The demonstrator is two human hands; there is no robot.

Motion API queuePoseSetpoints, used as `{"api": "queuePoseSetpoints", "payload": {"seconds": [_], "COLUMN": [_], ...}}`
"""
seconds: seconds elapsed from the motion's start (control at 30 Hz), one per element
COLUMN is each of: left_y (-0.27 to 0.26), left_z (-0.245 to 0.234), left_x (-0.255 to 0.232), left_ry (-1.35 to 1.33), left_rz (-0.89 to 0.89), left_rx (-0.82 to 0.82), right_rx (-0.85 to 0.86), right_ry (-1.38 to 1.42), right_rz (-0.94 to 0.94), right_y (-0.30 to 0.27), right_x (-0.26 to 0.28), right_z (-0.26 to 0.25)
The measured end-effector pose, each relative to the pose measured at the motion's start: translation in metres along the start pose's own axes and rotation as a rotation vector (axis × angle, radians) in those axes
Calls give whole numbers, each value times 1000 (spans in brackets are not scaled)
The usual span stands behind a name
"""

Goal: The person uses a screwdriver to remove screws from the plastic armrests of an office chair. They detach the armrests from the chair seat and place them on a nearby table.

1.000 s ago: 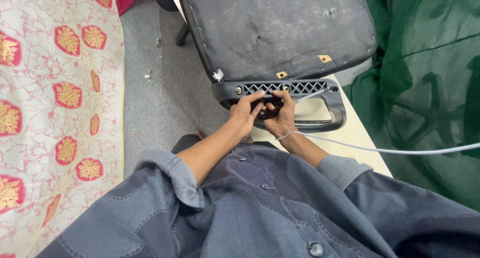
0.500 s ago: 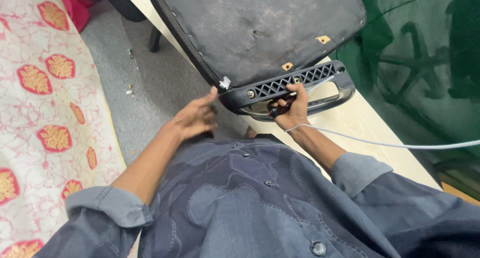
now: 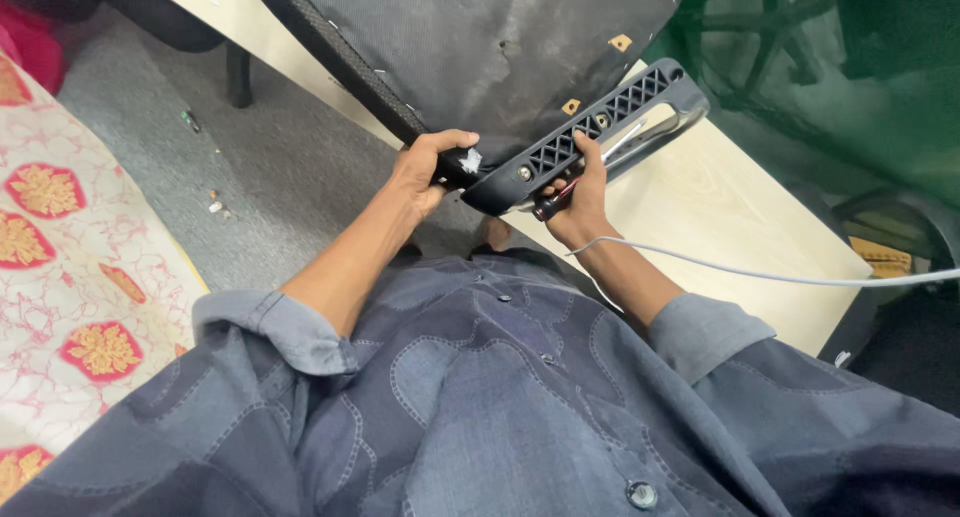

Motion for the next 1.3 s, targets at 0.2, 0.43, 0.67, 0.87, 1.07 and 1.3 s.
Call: {"api": "queuePoseSetpoints", "payload": {"seconds": [0.2,0.43,0.67,0.87,1.07,1.3], "left_y": [6,9,13,10,11,9], "left_z": [3,-2,-3,6,7,-20], "left_x": [-1,3,7,10,20,39], "left_ry": [13,-9,-33,-30,-70,-98], "left_rz": [-38,-49,-29,-4,2,-4], "left_rx": [23,29,53,114,151,123], "right_rx": [-337,-369,-341,-185,-102,-124], "right_ry": [-386,-609,-632,-662,-834,-873], "right_rz": [-80,-5,113,-87,-73,56], "right_y": [-35,-52,-58,-62,-66,-60], "right_x": [16,13,-8,11,31,11], "right_z": [-6,12,16,30,31,15]}}
Point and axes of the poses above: each hand's wrist, its own y-axis towards the middle knuckle, its own z-axis out of the palm, x = y × z, the point moved 9 cm from there along y, towards the middle knuckle, and after that the axes turned 15 degrees about x, right-handed, at the moved point
